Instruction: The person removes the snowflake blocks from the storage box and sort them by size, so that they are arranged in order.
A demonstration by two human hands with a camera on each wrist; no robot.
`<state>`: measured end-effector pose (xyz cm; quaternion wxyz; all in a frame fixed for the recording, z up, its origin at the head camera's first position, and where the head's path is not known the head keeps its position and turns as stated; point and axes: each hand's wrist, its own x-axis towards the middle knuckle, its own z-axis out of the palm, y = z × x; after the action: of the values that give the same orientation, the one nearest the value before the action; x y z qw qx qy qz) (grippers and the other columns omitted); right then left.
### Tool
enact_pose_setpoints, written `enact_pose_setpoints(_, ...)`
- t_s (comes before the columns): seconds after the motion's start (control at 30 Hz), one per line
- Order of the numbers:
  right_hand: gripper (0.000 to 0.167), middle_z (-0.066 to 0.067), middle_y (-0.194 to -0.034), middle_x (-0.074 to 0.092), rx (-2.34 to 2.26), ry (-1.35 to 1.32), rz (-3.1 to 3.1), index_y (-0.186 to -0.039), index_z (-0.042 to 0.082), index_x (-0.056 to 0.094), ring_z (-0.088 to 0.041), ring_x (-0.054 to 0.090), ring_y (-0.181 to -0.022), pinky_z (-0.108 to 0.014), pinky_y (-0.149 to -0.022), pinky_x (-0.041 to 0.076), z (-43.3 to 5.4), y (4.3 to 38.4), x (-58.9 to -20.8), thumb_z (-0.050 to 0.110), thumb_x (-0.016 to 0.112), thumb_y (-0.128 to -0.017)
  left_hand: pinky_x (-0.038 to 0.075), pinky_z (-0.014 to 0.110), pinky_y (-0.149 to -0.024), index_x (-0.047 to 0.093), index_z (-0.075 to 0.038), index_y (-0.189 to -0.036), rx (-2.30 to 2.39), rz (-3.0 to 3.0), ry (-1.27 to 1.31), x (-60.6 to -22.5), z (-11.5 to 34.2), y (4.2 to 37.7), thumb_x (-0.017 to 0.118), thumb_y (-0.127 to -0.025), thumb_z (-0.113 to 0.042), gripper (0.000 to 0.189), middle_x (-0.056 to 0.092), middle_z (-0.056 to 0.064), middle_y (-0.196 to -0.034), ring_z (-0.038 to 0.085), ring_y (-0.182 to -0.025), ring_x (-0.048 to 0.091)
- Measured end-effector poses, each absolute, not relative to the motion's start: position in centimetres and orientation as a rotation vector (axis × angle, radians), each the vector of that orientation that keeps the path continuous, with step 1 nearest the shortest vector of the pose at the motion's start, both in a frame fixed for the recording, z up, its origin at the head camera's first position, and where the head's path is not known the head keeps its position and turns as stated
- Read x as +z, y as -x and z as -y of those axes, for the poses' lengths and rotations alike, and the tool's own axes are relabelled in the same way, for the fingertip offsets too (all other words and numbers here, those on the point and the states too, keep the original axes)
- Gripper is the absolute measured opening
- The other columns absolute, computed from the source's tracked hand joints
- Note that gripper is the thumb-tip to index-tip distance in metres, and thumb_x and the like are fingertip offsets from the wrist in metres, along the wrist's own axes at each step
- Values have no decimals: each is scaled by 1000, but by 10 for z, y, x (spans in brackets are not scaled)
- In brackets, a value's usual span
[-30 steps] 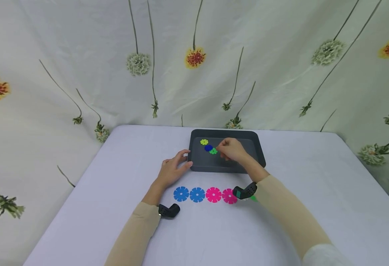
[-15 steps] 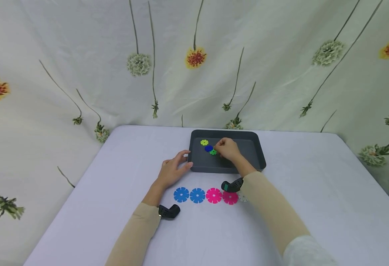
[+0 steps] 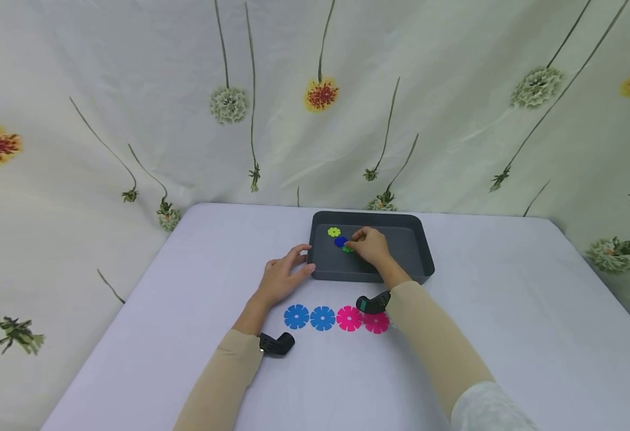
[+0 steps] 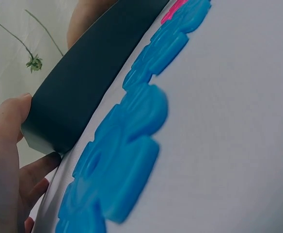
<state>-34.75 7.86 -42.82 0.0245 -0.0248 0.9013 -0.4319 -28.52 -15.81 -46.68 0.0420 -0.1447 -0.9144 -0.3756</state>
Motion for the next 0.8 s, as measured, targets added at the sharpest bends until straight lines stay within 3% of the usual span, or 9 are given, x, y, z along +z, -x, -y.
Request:
enact_pose_setpoints(0.17,33,-10,-89,61,-1253,81,-2804,-105,1,65,-22,55,-78,-36,-73,45,-78,349,-428,25,76,-86,19,55,-106,42,-26,-143,-1154,2790,448,-466,157,285,52,-96,-51,54,59,11,-135,32,-129,50)
enact_pose_setpoints(0.43,31,-11,-94,62,-1146,82,-2823,-99,2,62,-25,56,-85,-38,-77,46,-78,351,-426,25,77,-85,20,54,-106,43,-26,-143,-1159,2786,448,-465,156,285,52,-95,-51,54,59,10,-135,31,-129,50)
enact_pose_setpoints(0.6,28,-8,-87,58,-1153,99,-2826,-91,6,55,-22,53,-79,-36,-72,44,-79,352,-427,22,77,-85,20,54,-105,43,-26,-143,-1153,2789,442,-465,156,285,53,-95,-51,55,59,10,-135,31,-130,50)
enact_pose_setpoints(0.8,23,-7,-83,60,-1221,130,-2780,-91,5,54,-19,53,-72,-32,-67,43,-83,349,-424,19,72,-89,20,54,-106,43,-26,-143,-1140,2800,427,-465,156,284,53,-95,-51,55,58,10,-135,32,-130,49)
